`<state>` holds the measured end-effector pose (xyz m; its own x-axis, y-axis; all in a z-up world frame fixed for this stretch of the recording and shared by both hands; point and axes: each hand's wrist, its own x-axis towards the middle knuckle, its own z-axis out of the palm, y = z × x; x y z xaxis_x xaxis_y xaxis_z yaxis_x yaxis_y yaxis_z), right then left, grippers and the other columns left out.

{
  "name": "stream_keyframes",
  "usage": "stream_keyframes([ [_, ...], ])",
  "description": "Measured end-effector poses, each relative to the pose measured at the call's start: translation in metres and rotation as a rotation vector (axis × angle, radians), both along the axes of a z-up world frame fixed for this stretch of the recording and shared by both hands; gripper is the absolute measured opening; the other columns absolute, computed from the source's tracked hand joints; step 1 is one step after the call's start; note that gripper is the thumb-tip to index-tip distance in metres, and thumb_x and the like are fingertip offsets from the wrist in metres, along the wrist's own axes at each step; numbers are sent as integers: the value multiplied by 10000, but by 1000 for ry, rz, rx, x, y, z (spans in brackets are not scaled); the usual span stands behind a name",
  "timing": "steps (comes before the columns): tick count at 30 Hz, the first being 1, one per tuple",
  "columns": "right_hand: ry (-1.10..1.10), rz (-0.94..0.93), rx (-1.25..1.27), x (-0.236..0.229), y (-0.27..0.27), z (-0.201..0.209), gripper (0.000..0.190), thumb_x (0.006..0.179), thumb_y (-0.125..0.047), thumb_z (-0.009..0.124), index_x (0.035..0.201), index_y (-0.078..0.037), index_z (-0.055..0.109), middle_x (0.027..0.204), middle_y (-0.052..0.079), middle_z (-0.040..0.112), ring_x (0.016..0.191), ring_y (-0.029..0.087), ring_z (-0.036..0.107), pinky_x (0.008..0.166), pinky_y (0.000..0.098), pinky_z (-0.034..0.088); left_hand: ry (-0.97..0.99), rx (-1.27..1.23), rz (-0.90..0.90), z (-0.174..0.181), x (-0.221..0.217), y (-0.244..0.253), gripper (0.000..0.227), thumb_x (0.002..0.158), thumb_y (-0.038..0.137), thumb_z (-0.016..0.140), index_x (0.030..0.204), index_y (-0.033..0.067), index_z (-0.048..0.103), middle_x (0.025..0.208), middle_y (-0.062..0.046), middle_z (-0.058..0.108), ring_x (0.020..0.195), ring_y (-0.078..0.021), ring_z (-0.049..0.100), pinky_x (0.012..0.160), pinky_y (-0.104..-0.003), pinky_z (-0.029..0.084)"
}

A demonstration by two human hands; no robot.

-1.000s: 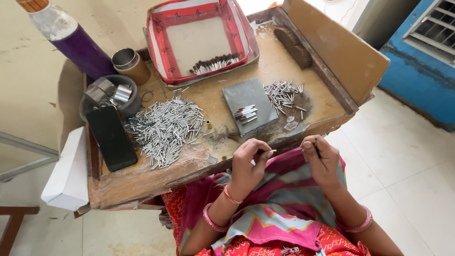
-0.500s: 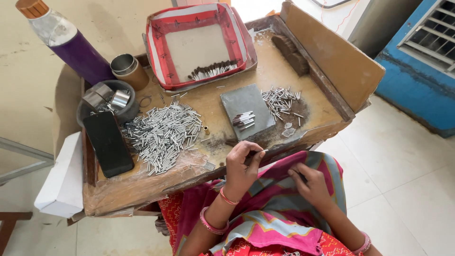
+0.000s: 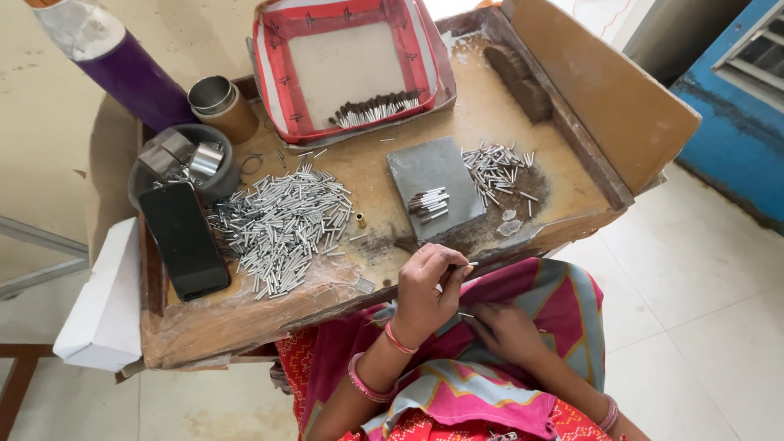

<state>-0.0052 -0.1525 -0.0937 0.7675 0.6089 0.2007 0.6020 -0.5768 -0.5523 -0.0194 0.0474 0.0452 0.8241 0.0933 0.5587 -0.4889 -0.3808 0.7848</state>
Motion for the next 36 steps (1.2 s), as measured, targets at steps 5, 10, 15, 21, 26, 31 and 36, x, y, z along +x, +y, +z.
stream_keyframes([
  [5,25,19,-21,3,-1,-5,219,890,-268,672,983,-70,692,821,177,716,729,396,685,628,501,526,-140,114,25,-1,4,-3,127,877,1,759,910,57,650,822,-78,651,700,-241,616,622,-345,495],
  [10,24,20,-59,5,-2,-15,219,900,-282,663,968,-75,685,803,179,715,734,394,688,632,514,522,-176,160,40,-1,6,-6,127,878,7,753,921,60,646,843,-84,659,747,-262,635,659,-366,513],
  [15,12,25,-58,5,-2,-17,215,893,-277,663,963,-75,683,788,178,713,732,396,685,633,524,516,-198,204,78,-4,8,-9,130,874,31,762,907,65,641,839,-84,663,758,-281,639,677,-378,522],
  [21,11,29,-50,7,-3,-26,242,882,-266,667,1031,-76,691,788,178,714,729,391,687,632,522,518,-205,240,88,-4,8,-10,129,867,32,760,907,68,643,840,-86,665,765,-287,646,684,-379,526],
  [26,22,27,-45,6,-3,-18,239,880,-267,666,1025,-78,688,794,173,715,734,392,686,624,522,517,-207,246,93,-4,9,-12,129,869,29,762,909,69,646,841,-81,670,765,-282,650,684,-371,531],
  [31,50,36,-58,7,-3,-21,211,887,-273,663,964,-77,667,796,168,712,741,391,684,632,525,513,-232,280,111,-8,11,-14,137,875,34,764,923,71,641,854,-75,672,789,-280,659,701,-370,541],
  [36,91,49,-112,10,-3,-23,214,889,-282,651,946,-76,653,814,168,713,751,395,681,657,529,519,-245,335,136,-15,13,-17,137,875,42,761,929,77,639,872,-67,672,795,-279,650,697,-376,533],
])
